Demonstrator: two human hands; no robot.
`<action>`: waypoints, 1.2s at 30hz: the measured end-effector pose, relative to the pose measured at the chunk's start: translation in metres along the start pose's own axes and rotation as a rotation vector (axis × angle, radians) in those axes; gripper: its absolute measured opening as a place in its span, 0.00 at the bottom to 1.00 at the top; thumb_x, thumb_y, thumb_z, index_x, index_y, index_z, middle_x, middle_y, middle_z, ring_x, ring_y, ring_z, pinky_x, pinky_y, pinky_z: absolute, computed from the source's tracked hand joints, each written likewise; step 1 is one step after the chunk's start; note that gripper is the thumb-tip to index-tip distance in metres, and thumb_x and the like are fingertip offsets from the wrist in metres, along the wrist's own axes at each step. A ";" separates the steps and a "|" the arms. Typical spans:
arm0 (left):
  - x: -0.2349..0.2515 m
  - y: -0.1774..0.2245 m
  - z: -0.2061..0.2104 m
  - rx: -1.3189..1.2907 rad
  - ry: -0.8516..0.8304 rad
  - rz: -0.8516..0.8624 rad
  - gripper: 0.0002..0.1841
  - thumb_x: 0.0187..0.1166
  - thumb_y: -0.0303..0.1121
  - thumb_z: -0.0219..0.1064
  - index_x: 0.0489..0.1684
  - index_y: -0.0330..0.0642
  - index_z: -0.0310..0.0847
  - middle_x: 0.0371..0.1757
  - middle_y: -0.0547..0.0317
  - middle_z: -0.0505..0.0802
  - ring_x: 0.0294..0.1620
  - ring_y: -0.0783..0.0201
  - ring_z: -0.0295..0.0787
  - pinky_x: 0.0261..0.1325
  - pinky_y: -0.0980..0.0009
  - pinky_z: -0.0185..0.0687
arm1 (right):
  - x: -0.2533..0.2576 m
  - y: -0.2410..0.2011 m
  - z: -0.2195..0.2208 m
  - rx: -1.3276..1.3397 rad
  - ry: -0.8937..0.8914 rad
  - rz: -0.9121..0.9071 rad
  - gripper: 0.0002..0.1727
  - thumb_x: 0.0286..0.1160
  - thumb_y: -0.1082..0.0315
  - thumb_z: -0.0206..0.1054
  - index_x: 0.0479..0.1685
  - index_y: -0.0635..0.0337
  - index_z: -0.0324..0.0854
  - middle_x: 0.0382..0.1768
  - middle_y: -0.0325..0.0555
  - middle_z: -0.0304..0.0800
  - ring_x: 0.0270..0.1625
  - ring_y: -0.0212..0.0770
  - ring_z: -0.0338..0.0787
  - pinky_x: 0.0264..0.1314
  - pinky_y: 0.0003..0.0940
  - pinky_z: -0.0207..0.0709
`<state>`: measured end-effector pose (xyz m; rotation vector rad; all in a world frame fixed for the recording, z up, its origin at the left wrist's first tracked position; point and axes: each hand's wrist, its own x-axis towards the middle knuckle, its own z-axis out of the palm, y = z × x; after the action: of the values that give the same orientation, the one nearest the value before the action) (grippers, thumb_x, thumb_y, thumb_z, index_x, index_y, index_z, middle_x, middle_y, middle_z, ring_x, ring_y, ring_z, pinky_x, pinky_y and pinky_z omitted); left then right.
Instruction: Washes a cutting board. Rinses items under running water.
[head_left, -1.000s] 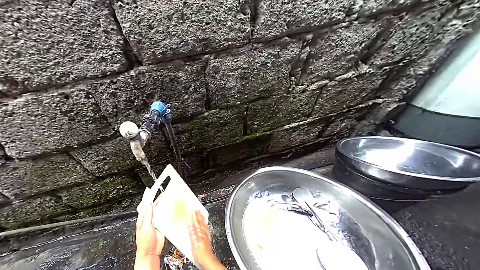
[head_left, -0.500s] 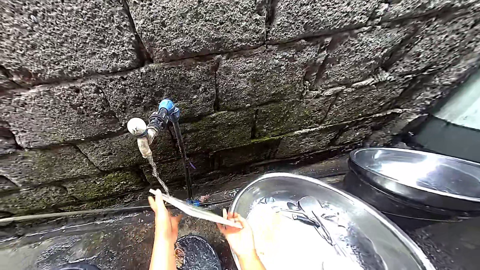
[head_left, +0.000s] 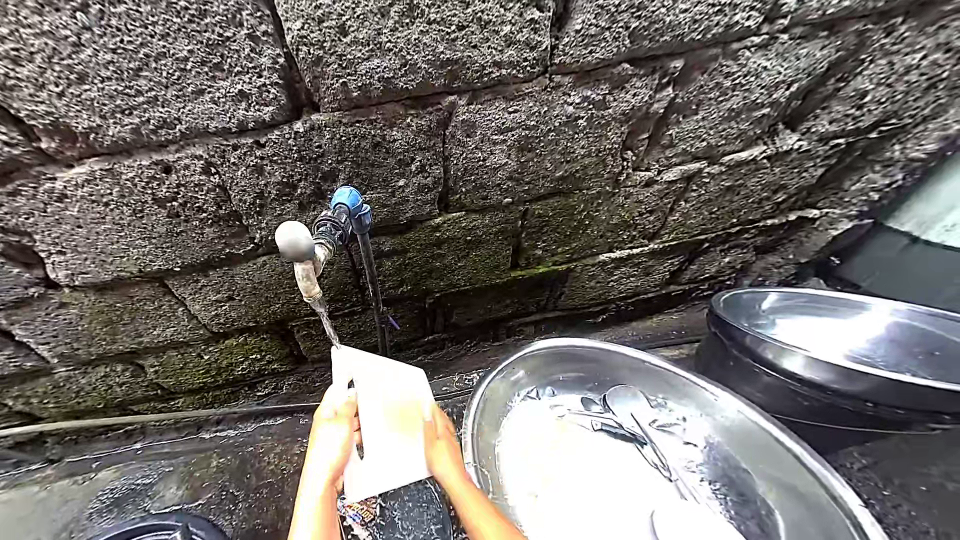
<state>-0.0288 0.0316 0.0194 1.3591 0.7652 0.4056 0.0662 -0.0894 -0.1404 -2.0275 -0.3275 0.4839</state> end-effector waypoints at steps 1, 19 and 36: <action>0.001 0.000 -0.005 0.018 0.031 0.015 0.19 0.96 0.33 0.45 0.80 0.39 0.66 0.33 0.50 0.88 0.24 0.64 0.86 0.27 0.71 0.82 | -0.008 -0.018 0.010 -0.019 -0.029 -0.080 0.32 0.95 0.59 0.40 0.92 0.69 0.54 0.91 0.68 0.53 0.94 0.62 0.53 0.96 0.56 0.43; -0.009 -0.012 -0.021 0.000 0.156 0.173 0.16 0.95 0.31 0.47 0.65 0.31 0.78 0.35 0.50 0.91 0.29 0.66 0.90 0.34 0.71 0.87 | 0.014 -0.166 0.026 -0.113 -0.191 -0.082 0.34 0.97 0.57 0.36 0.95 0.66 0.42 0.95 0.64 0.40 0.97 0.60 0.42 0.95 0.63 0.34; 0.000 -0.009 -0.011 -0.115 0.141 0.141 0.17 0.94 0.33 0.50 0.69 0.34 0.78 0.44 0.45 0.92 0.37 0.61 0.92 0.42 0.65 0.89 | 0.015 -0.167 0.019 -0.152 -0.175 -0.265 0.33 0.96 0.58 0.38 0.97 0.61 0.42 0.95 0.65 0.40 0.96 0.64 0.42 0.93 0.67 0.36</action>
<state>-0.0385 0.0376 0.0102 1.2897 0.7524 0.6529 0.0661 0.0108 -0.0051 -2.0525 -0.7487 0.4828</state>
